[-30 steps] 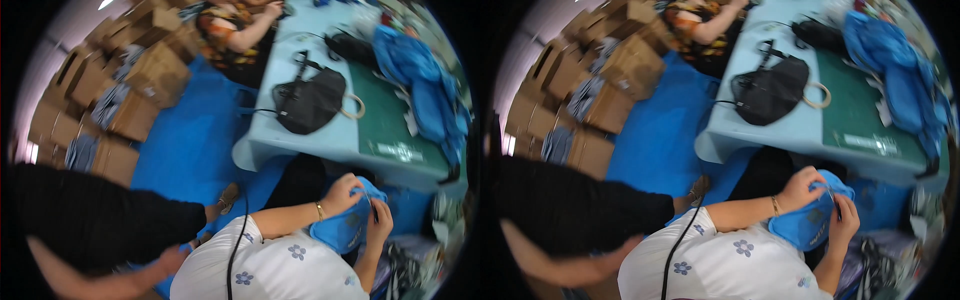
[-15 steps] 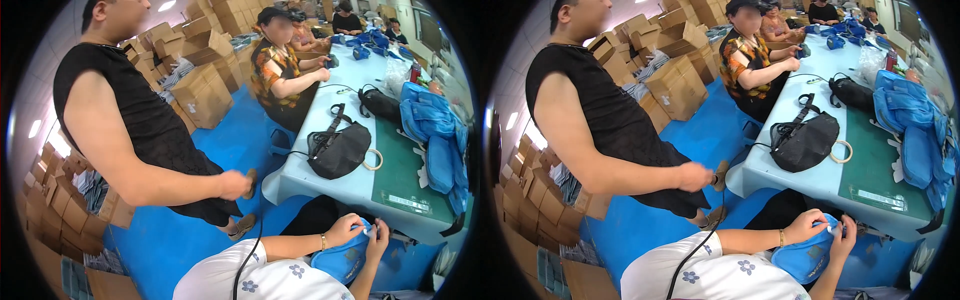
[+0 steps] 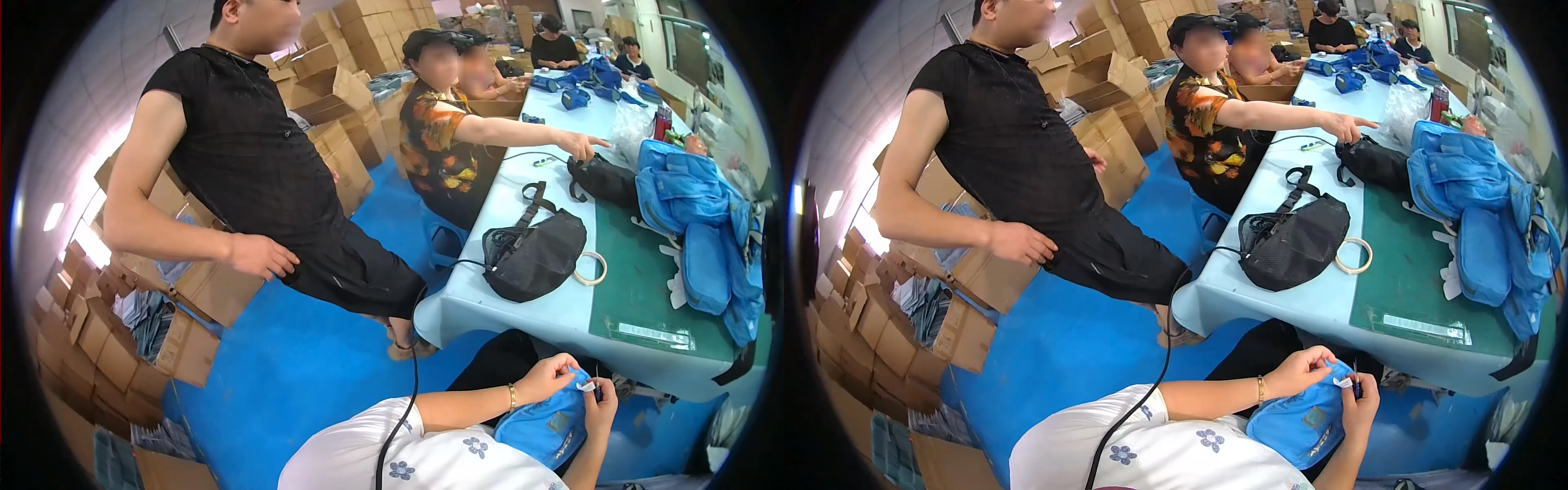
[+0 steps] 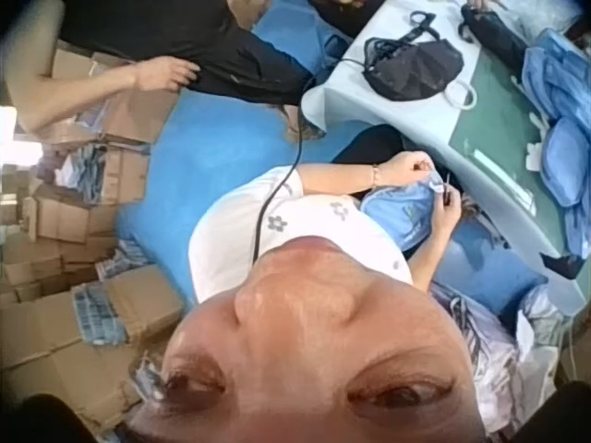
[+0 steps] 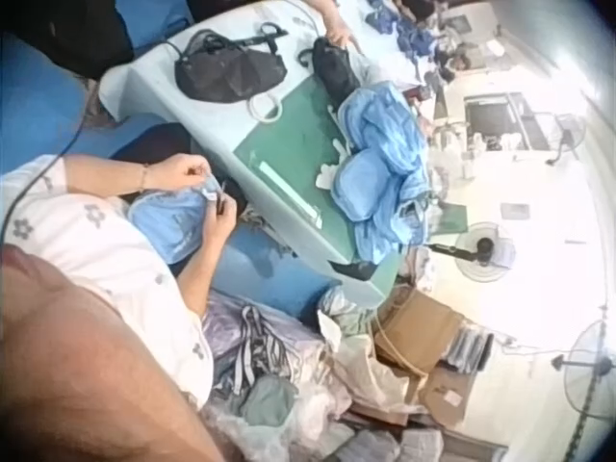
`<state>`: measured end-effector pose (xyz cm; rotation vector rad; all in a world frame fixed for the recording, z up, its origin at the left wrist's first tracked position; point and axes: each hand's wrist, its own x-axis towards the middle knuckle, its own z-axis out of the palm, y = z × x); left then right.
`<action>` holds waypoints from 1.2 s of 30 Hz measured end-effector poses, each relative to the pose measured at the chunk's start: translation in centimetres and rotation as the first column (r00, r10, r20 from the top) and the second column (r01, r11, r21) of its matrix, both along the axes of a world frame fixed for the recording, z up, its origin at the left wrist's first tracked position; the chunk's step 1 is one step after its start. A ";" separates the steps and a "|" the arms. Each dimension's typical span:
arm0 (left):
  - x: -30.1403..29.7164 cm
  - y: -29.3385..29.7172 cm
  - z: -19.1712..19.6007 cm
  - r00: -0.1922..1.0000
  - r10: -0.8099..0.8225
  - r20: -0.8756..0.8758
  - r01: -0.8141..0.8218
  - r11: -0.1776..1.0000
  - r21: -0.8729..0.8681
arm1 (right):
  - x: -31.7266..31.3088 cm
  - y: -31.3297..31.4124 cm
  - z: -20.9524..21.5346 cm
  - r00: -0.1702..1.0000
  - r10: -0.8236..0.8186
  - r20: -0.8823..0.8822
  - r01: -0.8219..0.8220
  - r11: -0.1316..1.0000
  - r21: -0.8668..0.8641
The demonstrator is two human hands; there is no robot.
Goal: Trimming loose threads and inspecting small bags at a workshop station.
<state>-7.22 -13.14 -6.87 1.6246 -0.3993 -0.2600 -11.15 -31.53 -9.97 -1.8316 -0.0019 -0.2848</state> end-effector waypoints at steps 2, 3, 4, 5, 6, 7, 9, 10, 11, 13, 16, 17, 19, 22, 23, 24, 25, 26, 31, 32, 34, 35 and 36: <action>0.1 -0.2 -0.2 0.999 -0.020 -0.048 0.019 1.000 -0.024 | -0.2 -0.1 0.3 0.999 0.004 0.044 -0.003 0.999 -0.035; 0.2 -0.3 -0.5 0.997 -0.035 -0.064 0.032 0.998 -0.051 | -0.2 -0.3 0.2 0.999 -0.002 0.044 0.004 0.999 -0.033; 0.3 -0.4 -0.9 0.995 -0.051 -0.080 0.045 0.996 -0.078 | -0.4 -0.4 0.0 1.000 -0.015 0.027 0.017 0.998 -0.057; 0.5 -0.5 -1.2 0.995 -0.058 -0.080 0.052 0.996 -0.076 | -0.5 -0.4 0.0 1.000 -0.028 0.011 0.029 0.996 -0.079; 0.4 -0.6 -1.3 0.993 -0.072 -0.098 0.062 0.994 -0.094 | -0.6 -0.5 0.0 0.999 -0.036 0.007 0.036 0.996 -0.077; 0.3 -0.6 -1.4 0.990 -0.085 -0.116 0.072 0.991 -0.111 | -0.8 -0.6 0.1 0.999 -0.039 -0.008 0.038 0.997 -0.072; 0.4 -0.5 -1.5 0.985 -0.110 -0.135 0.094 0.989 -0.118 | -0.9 -0.6 0.5 0.999 -0.049 -0.023 0.048 0.997 -0.065; 0.5 -0.4 -1.5 0.980 -0.128 -0.150 0.109 0.986 -0.128 | -1.0 -0.5 0.8 0.999 -0.046 -0.011 0.046 0.998 -0.044; 0.6 -0.4 -1.7 0.980 -0.134 -0.150 0.116 0.985 -0.124 | -1.1 -0.5 0.9 0.999 -0.043 0.000 0.043 0.999 -0.023; 0.7 -0.1 -1.8 0.982 -0.158 -0.103 0.154 0.987 -0.043 | -1.0 -0.7 0.4 0.999 -0.051 0.020 0.051 0.998 -0.030; 0.9 -0.1 -2.0 0.993 -0.108 -0.057 0.107 0.994 -0.006 | -0.7 -0.5 -0.1 0.997 -0.062 0.045 0.064 0.997 -0.039; 0.9 -0.1 -2.0 0.991 -0.116 -0.060 0.116 0.993 -0.005 | -0.6 -0.4 -0.2 0.997 -0.065 0.052 0.067 0.997 -0.043; 1.0 -0.2 -2.1 0.998 0.005 0.070 -0.009 0.999 0.047 | -0.5 -0.1 -0.2 0.995 -0.081 0.065 0.084 0.996 -0.042; 1.5 0.0 -1.9 0.960 0.014 0.279 -0.078 0.973 0.219 | -0.3 0.2 -0.2 0.991 -0.101 0.089 0.106 0.993 -0.049; 1.6 0.1 -1.8 0.961 0.011 0.278 -0.075 0.973 0.220 | -0.3 0.2 -0.2 0.989 -0.107 0.104 0.114 0.991 -0.067; 1.7 0.1 -1.7 0.953 -0.003 0.304 -0.082 0.961 0.266 | -0.3 0.1 -0.3 0.987 -0.112 0.118 0.122 0.989 -0.085; 1.8 0.1 -1.7 0.944 -0.017 0.330 -0.091 0.946 0.310 | -0.3 0.1 -0.3 0.987 -0.113 0.117 0.124 0.989 -0.086; 1.9 0.1 -1.8 0.944 -0.018 0.329 -0.090 0.947 0.309 | -0.2 0.0 -0.4 0.985 -0.114 0.129 0.127 0.988 -0.090; 2.1 0.2 -1.9 0.864 -0.080 0.498 -0.141 0.909 0.392 | 0.2 0.1 -0.5 0.982 -0.105 0.157 0.124 0.986 -0.115; 2.2 0.2 -2.0 0.866 -0.074 0.495 -0.145 0.909 0.390 | 0.3 0.2 -0.4 0.981 -0.112 0.155 0.131 0.985 -0.114; 2.5 0.0 -2.3 0.855 -0.068 0.514 -0.175 0.895 0.410 | 0.4 0.2 -0.7 0.982 -0.112 0.151 0.131 0.984 -0.121; 2.5 0.0 -2.4 0.854 -0.059 0.516 -0.176 0.902 0.395 | 0.5 0.1 -1.0 0.979 -0.111 0.169 0.130 0.986 -0.109; 2.3 -0.1 -2.3 0.856 -0.055 0.514 -0.177 0.904 0.390 | 0.7 -0.1 -1.4 0.976 -0.113 0.188 0.132 0.987 -0.096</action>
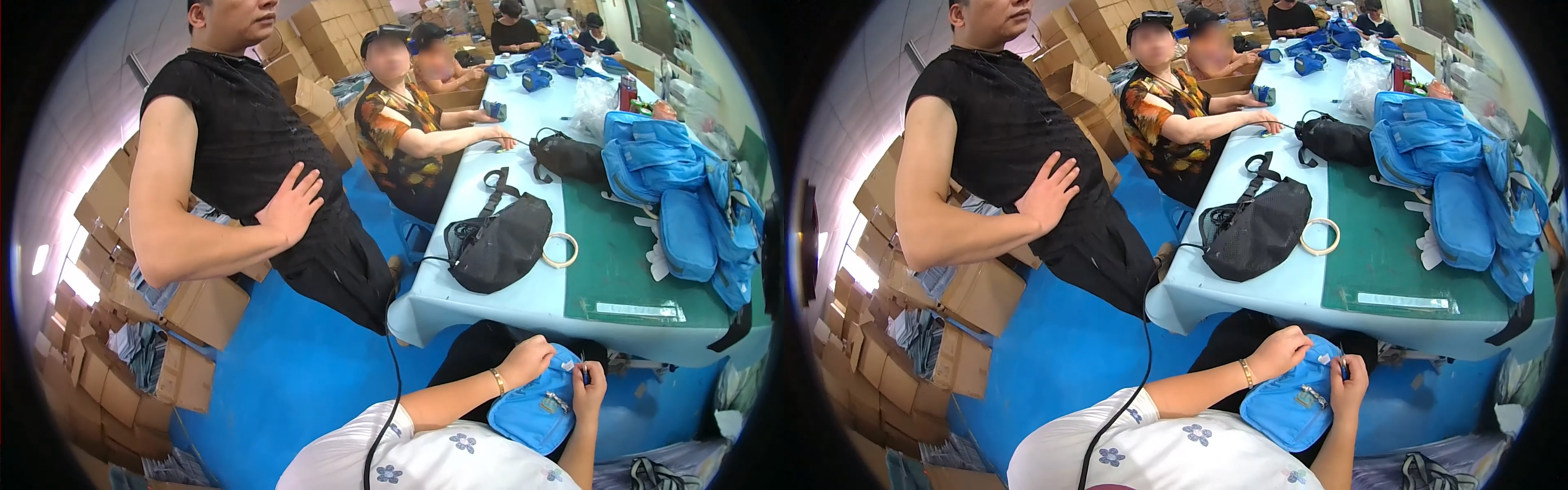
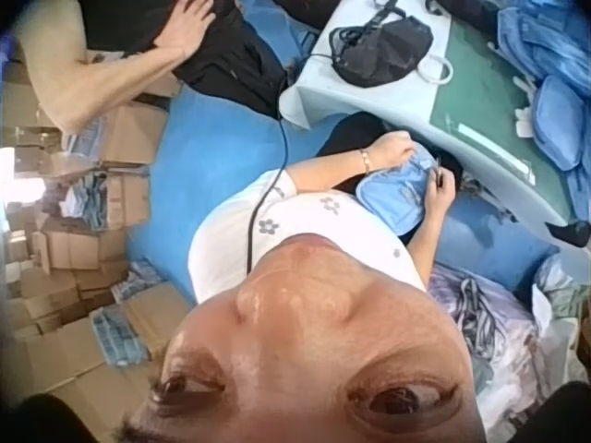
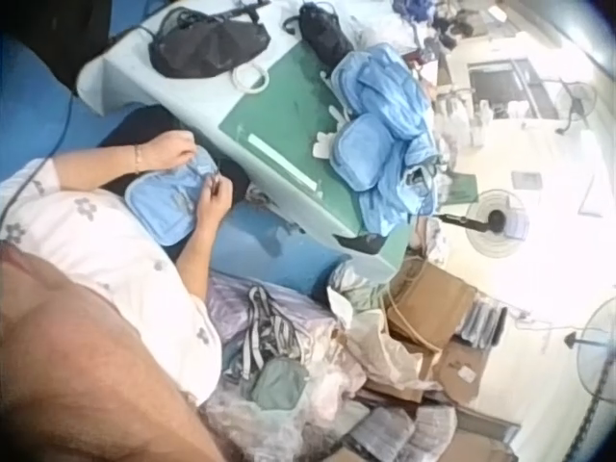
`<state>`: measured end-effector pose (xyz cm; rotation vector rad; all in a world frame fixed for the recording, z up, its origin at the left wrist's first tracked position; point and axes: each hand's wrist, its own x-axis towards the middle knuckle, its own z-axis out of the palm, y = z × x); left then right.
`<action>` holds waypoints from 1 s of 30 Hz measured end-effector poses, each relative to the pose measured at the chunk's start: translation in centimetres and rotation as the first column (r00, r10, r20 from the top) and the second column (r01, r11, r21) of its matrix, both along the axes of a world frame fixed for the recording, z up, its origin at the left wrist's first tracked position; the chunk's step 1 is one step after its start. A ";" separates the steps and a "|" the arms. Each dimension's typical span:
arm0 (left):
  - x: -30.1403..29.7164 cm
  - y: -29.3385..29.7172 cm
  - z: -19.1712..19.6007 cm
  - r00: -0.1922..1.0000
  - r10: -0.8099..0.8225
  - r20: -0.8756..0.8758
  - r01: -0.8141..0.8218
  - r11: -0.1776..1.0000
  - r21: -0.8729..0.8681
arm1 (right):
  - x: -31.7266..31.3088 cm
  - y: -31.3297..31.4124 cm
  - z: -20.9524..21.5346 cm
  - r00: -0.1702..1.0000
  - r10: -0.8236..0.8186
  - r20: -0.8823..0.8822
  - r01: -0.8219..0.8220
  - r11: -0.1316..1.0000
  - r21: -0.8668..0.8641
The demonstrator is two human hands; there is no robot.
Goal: Trimming loose threads and inspecting small bags at a workshop station.
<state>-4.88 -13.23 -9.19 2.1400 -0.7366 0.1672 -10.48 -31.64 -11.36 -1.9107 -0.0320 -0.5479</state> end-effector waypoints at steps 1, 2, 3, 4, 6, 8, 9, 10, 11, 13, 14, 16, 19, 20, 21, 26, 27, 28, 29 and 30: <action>-0.2 -0.2 0.1 1.000 0.003 -0.026 -0.004 0.999 -0.045 | 0.1 -0.2 -0.5 1.000 -0.001 -0.002 0.001 1.000 -0.006; -0.3 -0.3 0.3 0.999 0.003 -0.052 -0.007 0.996 -0.089 | 0.2 -0.3 -1.0 1.000 -0.007 -0.018 0.008 0.997 0.083; -0.4 -0.5 0.6 0.999 -0.005 -0.054 -0.001 0.995 -0.095 | 0.1 -0.6 -1.1 0.999 -0.016 -0.034 0.021 0.985 0.170; -0.6 -0.8 0.9 0.991 -0.025 -0.131 0.010 0.994 -0.108 | -0.2 -1.0 -1.0 0.999 -0.026 -0.036 0.032 0.986 0.165; -0.6 -1.5 1.6 0.976 -0.066 -0.207 0.042 0.992 -0.120 | -0.4 -1.7 -0.6 0.984 0.024 -0.174 0.042 0.931 0.362; -0.5 -2.1 2.3 0.939 -0.104 -0.328 0.030 0.974 -0.223 | -0.2 -2.5 -0.4 0.987 0.000 -0.160 0.066 0.911 0.407; -0.4 -2.4 2.6 0.917 -0.116 -0.381 0.020 0.969 -0.245 | 0.0 -3.0 -0.2 0.986 0.016 -0.167 0.046 0.932 0.360; -0.5 -2.7 2.5 0.913 -0.136 -0.386 0.045 0.971 -0.237 | 0.2 -3.6 -0.1 0.984 0.031 -0.177 0.026 0.949 0.313; -0.6 -2.9 2.3 0.906 -0.144 -0.398 0.025 0.957 -0.290 | 0.3 -3.8 0.3 0.977 0.043 -0.211 0.026 0.949 0.313; -1.1 -2.9 2.4 0.861 -0.138 -0.489 -0.027 0.949 -0.315 | 0.3 -3.4 1.2 0.978 0.075 -0.193 0.002 0.928 0.373; -1.4 -3.0 1.8 0.858 -0.149 -0.491 -0.012 0.951 -0.310 | 0.2 -3.3 1.3 0.978 0.098 -0.182 -0.020 0.922 0.386; -1.9 -3.1 0.0 0.832 -0.147 -0.536 -0.095 0.912 -0.398 | -0.1 -3.2 0.8 0.980 0.080 -0.182 -0.008 0.931 0.364; -2.0 -3.2 -0.8 0.825 -0.151 -0.545 -0.128 0.890 -0.439 | 0.1 -3.5 1.0 0.973 0.071 -0.218 0.000 0.952 0.307; -2.1 -3.2 -0.9 0.819 -0.157 -0.553 -0.144 0.875 -0.462 | 0.2 -3.6 1.3 0.966 0.064 -0.249 0.007 0.962 0.273; -2.1 -3.1 0.0 0.767 -0.162 -0.621 -0.176 0.878 -0.446 | 0.4 -3.5 1.8 0.971 0.053 -0.234 0.010 0.965 0.262; -2.0 -3.0 -0.8 0.772 -0.159 -0.615 -0.178 0.875 -0.450 | 0.2 -3.1 1.0 0.967 0.044 -0.251 0.013 0.975 0.223; -2.2 -3.0 -0.9 0.775 -0.184 -0.605 -0.159 0.869 -0.468 | 0.0 -2.8 1.1 0.976 0.017 -0.218 0.023 0.983 0.181; -2.2 -2.9 -0.9 0.767 -0.194 -0.612 -0.159 0.866 -0.473 | -0.2 -2.7 1.0 0.983 -0.009 -0.184 0.035 0.990 0.139; -2.0 -2.7 -1.0 0.763 -0.185 -0.619 -0.134 0.892 -0.432 | -0.5 -2.8 0.7 0.984 -0.027 -0.176 0.049 0.991 0.125; -1.7 -2.6 -1.0 0.763 -0.173 -0.623 -0.110 0.915 -0.388 | -0.6 -2.8 0.5 0.983 -0.031 -0.183 0.054 0.991 0.119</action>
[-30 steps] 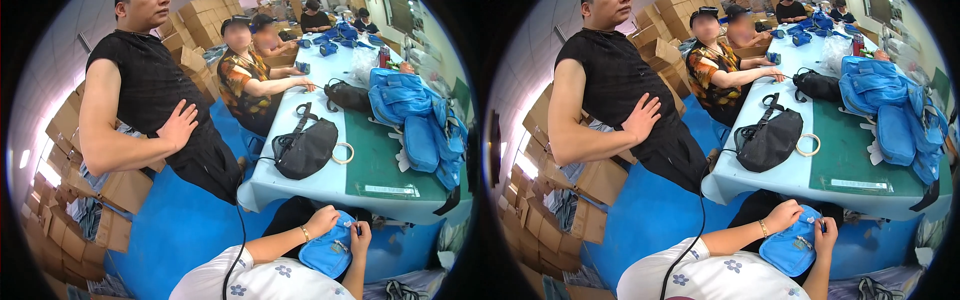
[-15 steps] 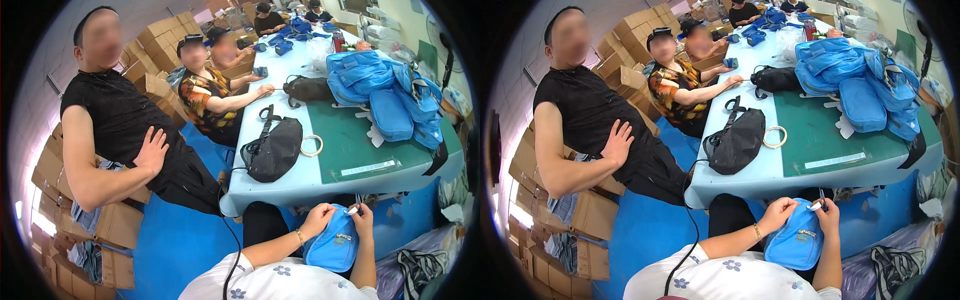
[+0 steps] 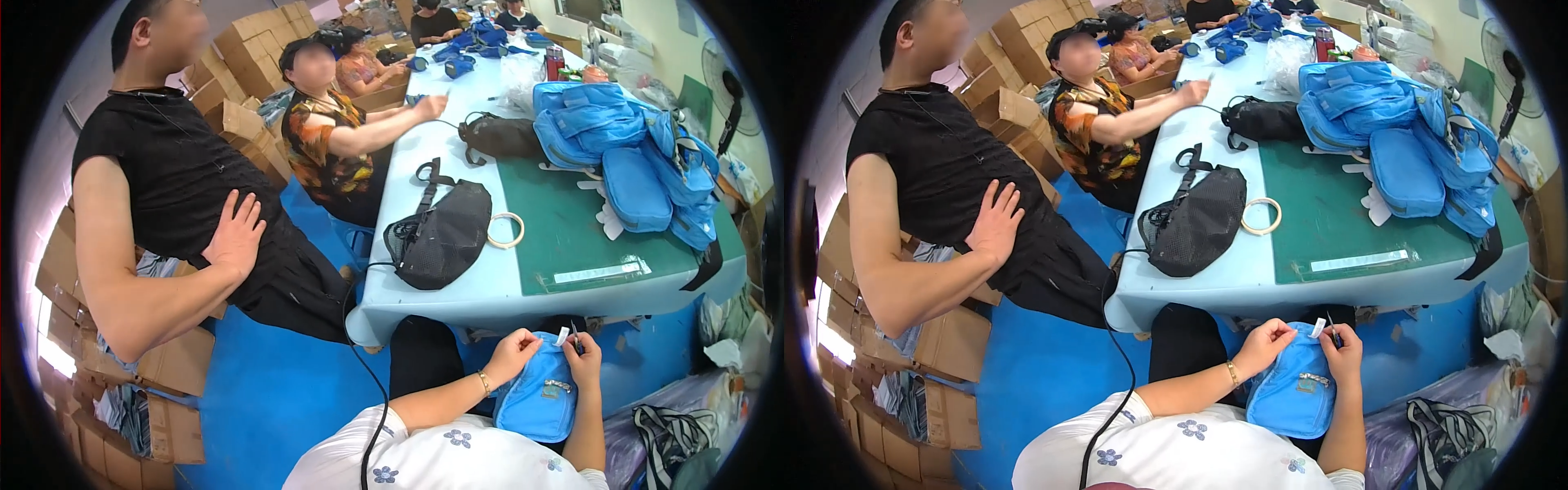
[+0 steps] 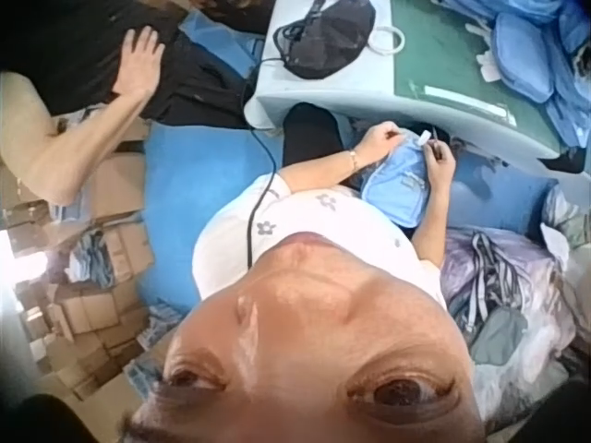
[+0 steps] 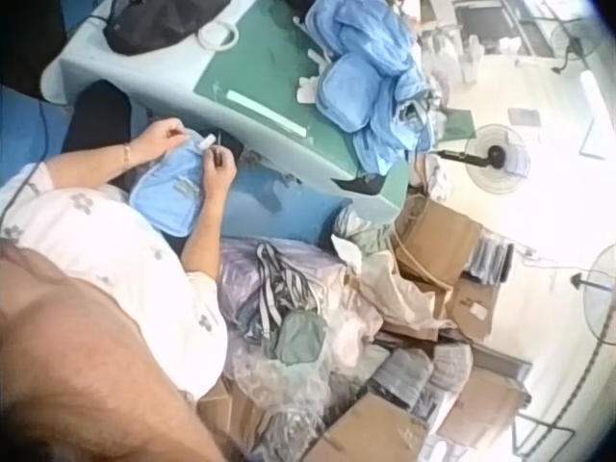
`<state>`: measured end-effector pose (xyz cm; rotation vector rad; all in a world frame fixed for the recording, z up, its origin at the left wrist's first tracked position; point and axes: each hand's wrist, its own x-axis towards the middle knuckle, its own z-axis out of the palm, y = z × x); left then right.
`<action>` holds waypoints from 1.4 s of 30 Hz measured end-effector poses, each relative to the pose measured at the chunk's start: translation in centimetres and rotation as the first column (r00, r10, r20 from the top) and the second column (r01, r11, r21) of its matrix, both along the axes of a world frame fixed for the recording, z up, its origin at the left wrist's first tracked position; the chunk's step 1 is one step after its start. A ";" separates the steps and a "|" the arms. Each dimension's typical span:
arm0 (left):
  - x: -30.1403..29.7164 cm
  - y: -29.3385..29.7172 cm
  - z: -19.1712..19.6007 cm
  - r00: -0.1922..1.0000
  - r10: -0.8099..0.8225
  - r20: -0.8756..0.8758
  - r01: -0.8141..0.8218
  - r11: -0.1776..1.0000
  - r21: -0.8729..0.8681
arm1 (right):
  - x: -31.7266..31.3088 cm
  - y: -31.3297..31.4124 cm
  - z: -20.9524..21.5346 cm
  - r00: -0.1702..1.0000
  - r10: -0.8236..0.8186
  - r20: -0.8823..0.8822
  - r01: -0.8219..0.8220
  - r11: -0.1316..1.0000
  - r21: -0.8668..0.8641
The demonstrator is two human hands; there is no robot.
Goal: Trimming loose threads and inspecting small bags at a workshop station.
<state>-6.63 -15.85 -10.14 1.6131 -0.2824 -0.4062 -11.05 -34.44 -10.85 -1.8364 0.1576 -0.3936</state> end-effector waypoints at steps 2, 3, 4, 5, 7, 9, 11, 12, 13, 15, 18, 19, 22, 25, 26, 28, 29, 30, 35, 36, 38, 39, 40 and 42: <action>0.1 -0.1 -0.2 1.000 -0.004 0.013 0.004 1.000 -0.003 | -0.2 -0.1 -0.1 0.999 -0.009 0.050 0.008 1.000 0.023; 0.2 -0.1 -0.1 0.999 -0.032 0.007 0.032 0.999 0.011 | -0.5 -0.2 0.1 1.000 -0.011 0.017 0.010 0.997 0.080; 0.3 -0.2 -0.1 0.998 -0.060 0.002 0.060 0.998 0.025 | -0.6 -0.5 -0.1 1.000 -0.015 0.011 0.014 0.997 0.076; 0.4 -0.3 -0.2 0.997 -0.081 0.010 0.081 0.996 0.032 | -0.6 -0.8 -0.5 1.000 -0.022 0.018 0.020 0.998 0.068; 0.5 -0.7 0.1 0.994 -0.114 -0.007 0.114 0.993 0.016 | -0.8 -1.3 -0.3 0.999 -0.018 0.033 0.016 0.998 0.064; 0.2 -1.0 0.4 0.988 -0.150 -0.022 0.150 0.989 -0.001 | -0.8 -1.8 0.3 1.000 -0.008 0.003 0.008 0.997 0.074; -0.2 -1.4 0.8 0.986 -0.144 0.079 0.143 0.990 0.021 | -0.8 -2.3 0.9 1.000 -0.003 -0.027 0.005 0.997 0.082; -0.4 -1.5 0.8 0.986 -0.152 0.076 0.151 0.988 0.016 | -0.8 -2.5 1.0 0.999 0.015 -0.036 -0.012 0.997 0.079; -0.5 -1.5 0.8 0.986 -0.150 0.070 0.150 0.989 0.005 | -0.8 -2.7 1.1 0.998 0.031 -0.047 -0.027 0.997 0.075; -0.7 -1.4 0.3 0.986 -0.159 0.060 0.160 0.987 -0.010 | -0.9 -2.8 1.1 0.995 0.058 -0.078 -0.051 0.995 0.087; -0.6 -0.6 0.1 0.992 -0.115 0.052 0.114 0.993 0.020 | -0.8 -1.6 1.0 0.997 0.037 -0.065 -0.032 0.996 0.085; -0.6 -0.7 0.1 0.993 -0.112 0.041 0.111 0.994 0.018 | -1.1 -1.6 0.6 0.998 0.012 -0.063 -0.006 0.995 0.099; -0.7 -1.0 -0.3 0.996 -0.074 0.050 0.074 0.997 0.010 | -1.7 -1.1 -0.3 0.999 -0.052 0.013 0.050 0.995 0.090; -0.4 -0.6 -0.5 0.997 -0.024 0.076 0.024 1.000 -0.010 | -1.2 -0.7 0.4 1.000 -0.013 0.009 0.013 1.000 0.016; -0.2 -0.5 -0.9 0.995 -0.030 0.090 0.028 0.999 0.030 | -1.2 -0.6 0.5 1.000 -0.003 0.024 0.003 1.000 0.014; 0.0 -0.3 -1.6 0.995 -0.061 0.075 0.062 0.998 -0.001 | -1.5 -0.8 0.1 0.999 -0.028 0.025 0.028 1.000 0.005; 0.0 -0.2 -1.9 0.995 -0.066 0.073 0.066 0.998 0.000 | -1.6 -0.9 0.1 0.999 -0.029 0.028 0.029 1.000 0.001; 0.0 -0.1 -1.9 0.996 -0.065 0.067 0.065 0.998 0.002 | -1.8 -0.8 0.2 0.999 -0.039 0.024 0.039 0.999 -0.003; -0.5 -0.3 -0.4 1.000 0.001 0.002 -0.001 0.999 -0.055 | -1.8 -1.0 0.4 0.998 -0.038 0.047 0.039 0.999 -0.024; -0.5 -0.3 -0.4 1.000 -0.002 -0.002 0.002 0.998 -0.058 | -1.8 -0.9 0.5 0.998 -0.043 0.045 0.044 0.999 -0.024; -0.6 -0.2 -0.7 0.993 0.001 0.115 -0.003 1.000 0.021 | -1.9 -0.6 0.3 0.997 -0.055 0.046 0.056 0.998 -0.021; -0.7 -0.3 -0.3 0.980 0.036 0.195 -0.044 0.998 0.039 | -1.9 -0.4 0.2 0.997 -0.061 0.054 0.062 0.998 -0.032; -0.8 -0.2 0.0 0.981 0.029 0.191 -0.037 0.999 0.039 | -2.0 -0.1 0.2 0.996 -0.066 0.063 0.069 0.997 -0.043; -0.8 0.2 0.8 0.943 -0.024 0.331 -0.041 0.981 0.188 | -2.2 0.0 0.2 0.995 -0.077 0.061 0.080 0.996 -0.039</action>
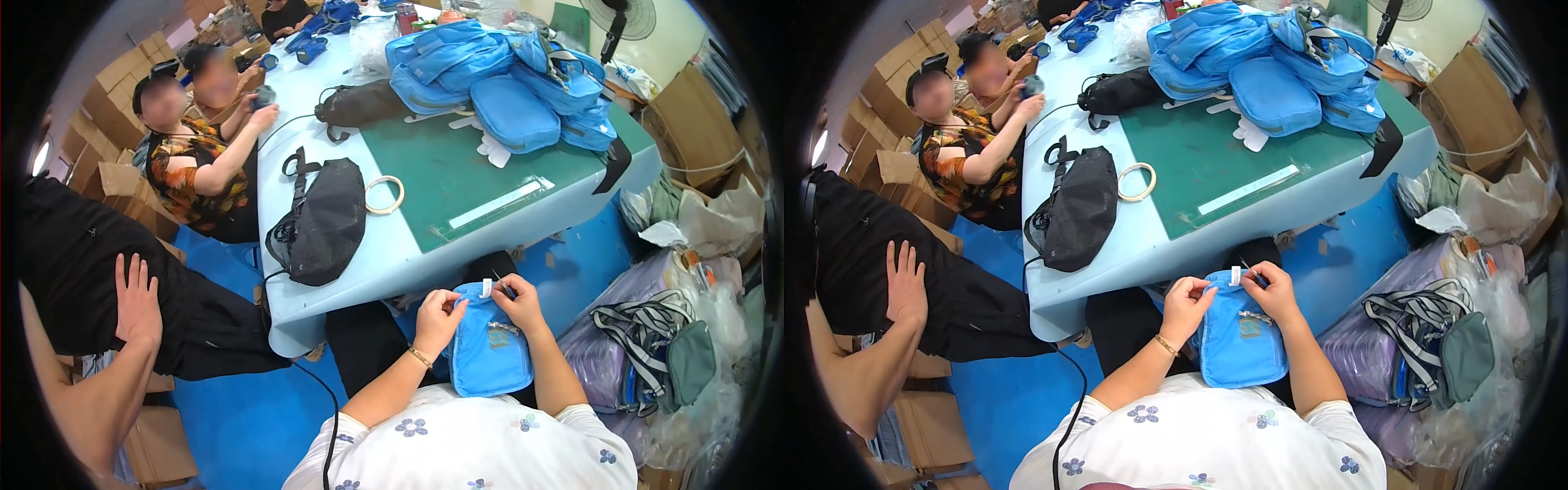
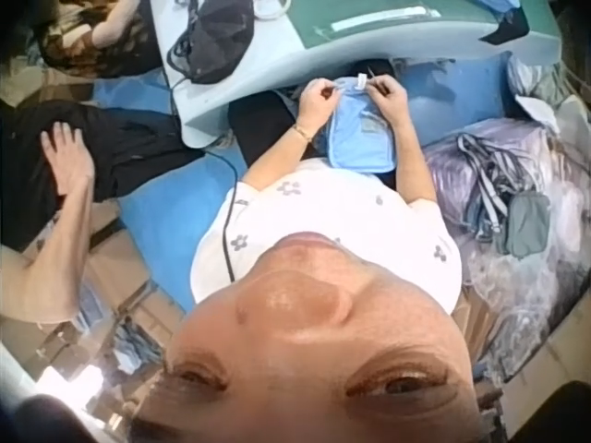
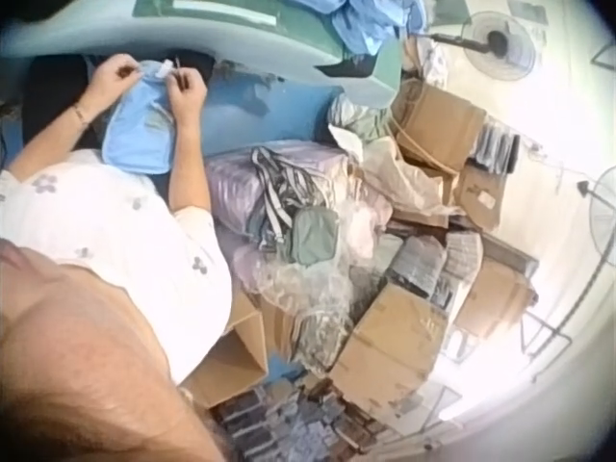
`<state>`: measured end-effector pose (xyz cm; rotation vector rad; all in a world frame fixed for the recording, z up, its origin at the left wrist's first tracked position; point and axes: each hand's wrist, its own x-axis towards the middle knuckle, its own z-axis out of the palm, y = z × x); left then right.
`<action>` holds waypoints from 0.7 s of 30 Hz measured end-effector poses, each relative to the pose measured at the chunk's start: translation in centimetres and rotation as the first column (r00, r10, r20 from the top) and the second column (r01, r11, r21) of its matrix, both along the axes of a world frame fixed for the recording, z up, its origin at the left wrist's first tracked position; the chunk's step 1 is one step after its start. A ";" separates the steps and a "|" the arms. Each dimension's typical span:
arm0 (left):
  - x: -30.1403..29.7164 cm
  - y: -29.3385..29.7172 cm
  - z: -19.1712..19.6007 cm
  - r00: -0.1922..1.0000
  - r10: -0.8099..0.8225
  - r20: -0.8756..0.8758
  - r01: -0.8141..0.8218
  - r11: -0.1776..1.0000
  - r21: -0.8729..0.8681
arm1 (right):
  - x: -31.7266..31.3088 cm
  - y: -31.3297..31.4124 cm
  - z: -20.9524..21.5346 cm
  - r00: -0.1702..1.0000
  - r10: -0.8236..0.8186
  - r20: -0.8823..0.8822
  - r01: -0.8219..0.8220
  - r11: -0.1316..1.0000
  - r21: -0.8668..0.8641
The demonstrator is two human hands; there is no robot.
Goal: Trimming loose threads and inspecting small bags at a workshop station.
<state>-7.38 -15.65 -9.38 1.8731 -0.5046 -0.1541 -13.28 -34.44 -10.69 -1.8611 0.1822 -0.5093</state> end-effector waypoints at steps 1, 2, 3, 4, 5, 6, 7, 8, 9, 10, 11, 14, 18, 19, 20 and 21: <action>0.0 0.0 0.2 0.997 0.004 -0.075 -0.007 0.999 -0.045 | -0.1 0.0 -0.2 1.000 0.002 0.014 -0.002 1.000 0.009; -0.3 0.2 0.0 0.997 -0.004 -0.080 0.001 0.999 -0.044 | -0.4 0.0 -0.3 1.000 0.003 0.027 -0.003 1.000 0.019; -0.2 0.2 0.0 0.998 -0.015 -0.060 0.013 1.000 -0.027 | -0.5 0.0 -0.1 1.000 -0.001 0.008 0.001 1.000 0.012; -0.2 0.3 -0.1 0.999 -0.027 -0.044 0.027 1.000 -0.009 | -0.5 -0.2 -0.1 1.000 -0.011 0.004 0.011 1.000 0.014; -0.2 0.3 -0.2 0.999 -0.041 0.028 0.039 0.997 0.064 | -0.6 -0.4 -0.2 1.000 -0.002 -0.016 0.002 1.000 -0.019; 0.0 0.4 -0.6 0.999 -0.048 0.015 0.047 0.996 0.071 | -0.6 -0.5 -0.4 0.999 0.011 -0.042 -0.013 0.999 -0.047; 0.1 0.3 -1.1 0.997 -0.049 0.062 0.046 0.998 0.051 | -0.7 -0.6 -0.5 1.000 0.015 -0.003 -0.016 0.999 -0.049; 0.3 0.1 -1.7 0.993 -0.049 0.106 0.046 0.998 0.032 | -0.5 -0.8 -0.6 0.999 0.022 0.040 -0.020 0.999 -0.033; 0.4 0.0 -1.5 0.998 -0.055 0.040 0.055 0.998 0.012 | -0.3 -1.1 -0.7 0.999 0.013 0.032 -0.011 0.997 -0.073; 0.4 0.1 -1.1 0.998 -0.056 -0.034 0.056 0.998 -0.003 | -0.3 -1.0 -0.3 1.000 0.021 0.023 -0.020 0.999 -0.041; 0.4 -0.1 -0.9 0.990 -0.070 -0.121 0.058 0.993 -0.101 | -0.2 -1.0 -0.2 1.000 0.015 0.003 -0.015 1.000 -0.022; 0.6 -0.1 -0.4 0.927 -0.169 -0.334 0.059 0.947 -0.316 | -0.2 -1.6 -0.2 0.994 0.030 -0.107 -0.027 0.999 0.026; -0.4 -0.3 1.2 0.899 -0.175 -0.402 0.030 0.940 -0.340 | -0.6 -1.8 0.9 0.991 0.062 -0.121 -0.051 0.994 0.093; -0.6 -0.4 1.3 0.893 -0.180 -0.411 0.034 0.940 -0.338 | -0.7 -1.8 1.3 0.988 0.072 -0.137 -0.061 0.995 0.084; -0.8 -0.7 1.6 0.903 -0.187 -0.387 0.043 0.935 -0.353 | -0.8 -1.9 1.5 0.987 0.064 -0.144 -0.052 0.995 0.087; -1.1 -1.0 1.8 0.913 -0.191 -0.360 0.049 0.928 -0.369 | -0.9 -2.0 1.7 0.984 0.053 -0.173 -0.038 0.995 0.089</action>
